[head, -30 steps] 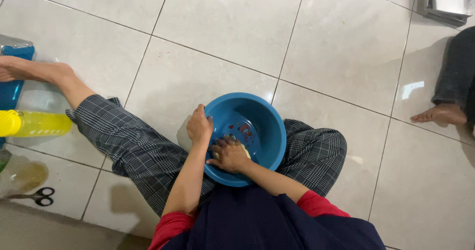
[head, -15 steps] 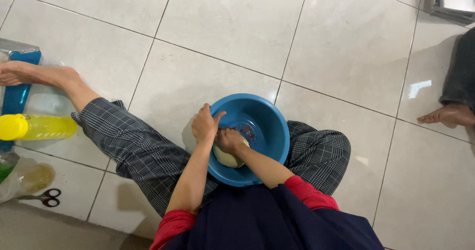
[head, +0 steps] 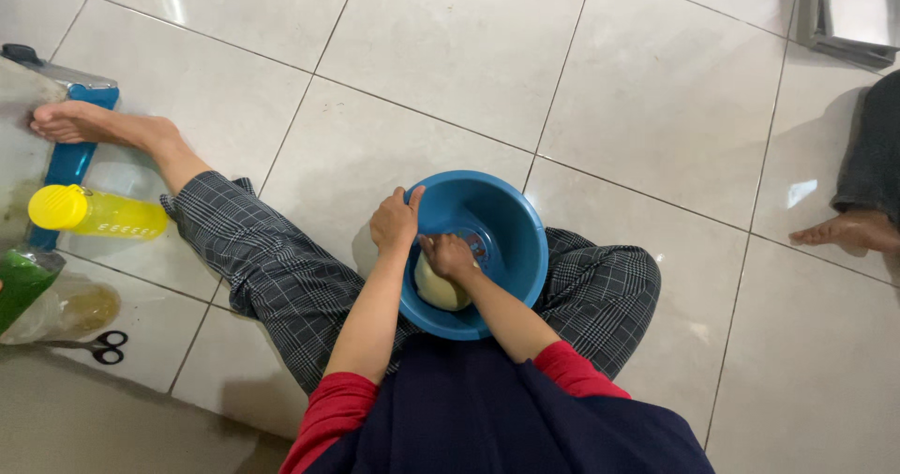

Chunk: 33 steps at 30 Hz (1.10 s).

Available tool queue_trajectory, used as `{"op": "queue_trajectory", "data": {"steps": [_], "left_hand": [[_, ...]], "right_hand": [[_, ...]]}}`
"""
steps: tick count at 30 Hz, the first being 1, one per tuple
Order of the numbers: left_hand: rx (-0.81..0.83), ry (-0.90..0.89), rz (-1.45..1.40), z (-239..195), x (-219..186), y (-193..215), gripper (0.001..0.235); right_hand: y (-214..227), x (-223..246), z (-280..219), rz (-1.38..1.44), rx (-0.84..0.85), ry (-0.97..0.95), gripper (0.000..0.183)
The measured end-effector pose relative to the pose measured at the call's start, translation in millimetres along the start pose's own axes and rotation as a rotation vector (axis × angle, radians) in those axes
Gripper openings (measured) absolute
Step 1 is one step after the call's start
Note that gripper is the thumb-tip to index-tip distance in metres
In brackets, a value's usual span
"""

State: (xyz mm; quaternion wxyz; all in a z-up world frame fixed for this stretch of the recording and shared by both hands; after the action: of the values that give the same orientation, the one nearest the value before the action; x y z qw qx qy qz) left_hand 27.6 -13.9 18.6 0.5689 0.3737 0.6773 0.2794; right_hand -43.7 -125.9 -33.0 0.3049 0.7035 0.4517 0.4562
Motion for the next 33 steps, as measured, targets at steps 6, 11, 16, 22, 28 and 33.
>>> {"op": "queue_trajectory", "data": {"steps": [6,11,16,22,28,33], "left_hand": [[-0.01,-0.007,-0.025,-8.8,-4.1,12.8,0.075],[-0.026,-0.018,0.003,-5.3,4.4,4.3,0.074],[-0.029,-0.015,-0.025,-0.4,9.6,-3.1,0.076],[-0.043,-0.017,0.016,2.3,20.6,-9.5,0.063],[-0.06,-0.027,-0.002,6.4,24.0,-16.7,0.061],[-0.055,-0.016,0.003,8.1,21.5,-14.5,0.054]], "right_hand": [[-13.7,-35.8,-15.4,0.153,0.021,-0.019,0.06],[-42.1,-93.9,-29.2,0.766,-0.095,-0.144,0.052],[-5.0,-95.8,-44.3,1.412,-0.308,-0.289,0.05],[30.6,-90.1,-16.5,1.599,-0.494,0.208,0.058],[9.5,-83.4,3.7,0.925,-0.215,-0.052,0.054],[-6.6,-86.5,3.4,0.58,-0.077,0.022,0.076]]}}
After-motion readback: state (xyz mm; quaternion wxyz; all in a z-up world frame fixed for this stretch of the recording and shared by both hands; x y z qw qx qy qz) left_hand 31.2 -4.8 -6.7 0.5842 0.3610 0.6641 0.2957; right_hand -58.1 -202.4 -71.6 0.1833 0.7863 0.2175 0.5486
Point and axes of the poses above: each hand's wrist, its own z-axis towards the middle knuckle, its own y-axis out of the back of the hand, x = y × z, the point moved 3 cm from there along z, towards the middle knuckle, and after that the axes turned 13 degrees about -z, right-handed, at the moved point
